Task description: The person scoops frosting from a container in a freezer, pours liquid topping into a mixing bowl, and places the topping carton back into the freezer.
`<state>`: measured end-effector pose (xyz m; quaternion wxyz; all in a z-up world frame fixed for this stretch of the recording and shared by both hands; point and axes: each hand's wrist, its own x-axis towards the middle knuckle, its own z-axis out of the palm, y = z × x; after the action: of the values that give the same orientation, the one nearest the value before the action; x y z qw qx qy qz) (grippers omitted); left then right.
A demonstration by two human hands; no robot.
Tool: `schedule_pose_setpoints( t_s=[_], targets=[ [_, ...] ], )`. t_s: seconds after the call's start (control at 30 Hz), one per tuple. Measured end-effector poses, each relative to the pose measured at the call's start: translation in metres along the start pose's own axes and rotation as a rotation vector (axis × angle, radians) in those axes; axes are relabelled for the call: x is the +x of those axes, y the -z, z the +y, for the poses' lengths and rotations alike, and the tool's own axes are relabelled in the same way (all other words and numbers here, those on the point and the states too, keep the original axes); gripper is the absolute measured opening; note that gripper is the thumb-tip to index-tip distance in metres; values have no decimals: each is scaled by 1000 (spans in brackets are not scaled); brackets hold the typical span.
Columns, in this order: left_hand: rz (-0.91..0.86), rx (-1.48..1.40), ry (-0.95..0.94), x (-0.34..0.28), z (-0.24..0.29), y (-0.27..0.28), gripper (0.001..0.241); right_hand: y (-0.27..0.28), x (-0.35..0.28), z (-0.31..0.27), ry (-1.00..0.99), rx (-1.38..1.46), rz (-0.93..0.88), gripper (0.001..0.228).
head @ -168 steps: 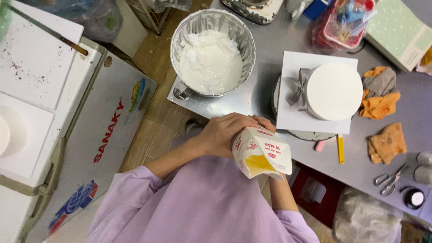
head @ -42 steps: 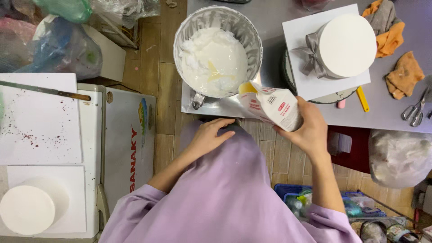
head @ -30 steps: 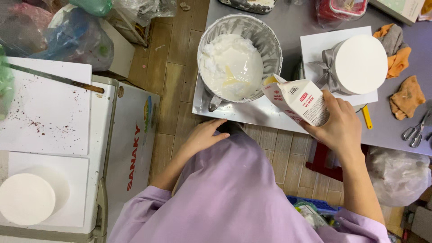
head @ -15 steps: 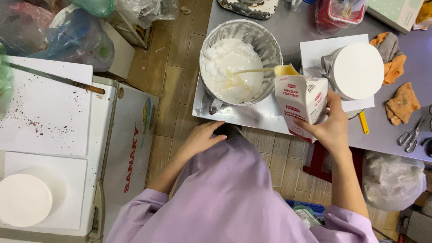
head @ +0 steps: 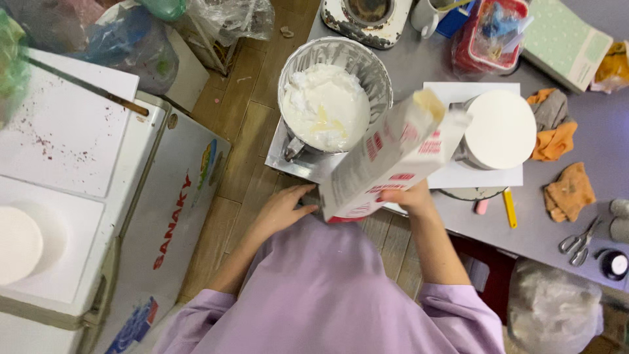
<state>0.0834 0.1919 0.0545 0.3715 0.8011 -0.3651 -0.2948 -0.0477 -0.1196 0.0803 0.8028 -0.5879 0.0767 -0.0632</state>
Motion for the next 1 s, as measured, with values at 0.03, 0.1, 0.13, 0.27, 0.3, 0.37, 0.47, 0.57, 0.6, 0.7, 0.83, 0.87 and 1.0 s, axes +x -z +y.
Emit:
schedule_pose_setpoints(
  t_s=[0.03,0.1,0.13,0.27,0.3,0.37,0.47,0.57,0.6,0.7,0.83,0.87,1.0],
  targets=[
    [66,-32,35,-3,8,-2,52,-8,-1,2,-30,-149,-46,74],
    [230,-137,141,-12,28,-6,47,-31,10,1,-66,-305,-136,75],
    [366,-238,243,-21,39,-9,43,-49,19,5,190,-124,-204,66],
    [901,-430,123,-69,83,-25,40,-72,32,1,491,-126,-351,46],
    [961,-343,-82,-86,92,-27,42,-75,29,3,471,-110,-405,46],
    [1055,-233,-244,-115,110,-36,44,-80,18,10,494,-15,-470,41],
    [1096,49,-395,-146,131,-56,51,-91,1,22,452,19,-613,40],
    [1189,122,-467,-163,155,-81,58,-109,-13,40,426,87,-723,45],
    [1234,131,-418,-172,162,-88,58,-113,-15,46,413,100,-759,45],
    [1385,161,-254,-193,172,-107,53,-131,-19,68,289,126,-889,40],
    [1505,264,28,-234,168,-118,41,-179,-41,78,203,-63,-996,61],
    [1530,279,50,-246,165,-119,41,-189,-53,77,229,-229,-986,75],
    [1530,-41,63,-308,141,-109,30,-246,-68,92,95,-386,-1061,95]
  ],
)
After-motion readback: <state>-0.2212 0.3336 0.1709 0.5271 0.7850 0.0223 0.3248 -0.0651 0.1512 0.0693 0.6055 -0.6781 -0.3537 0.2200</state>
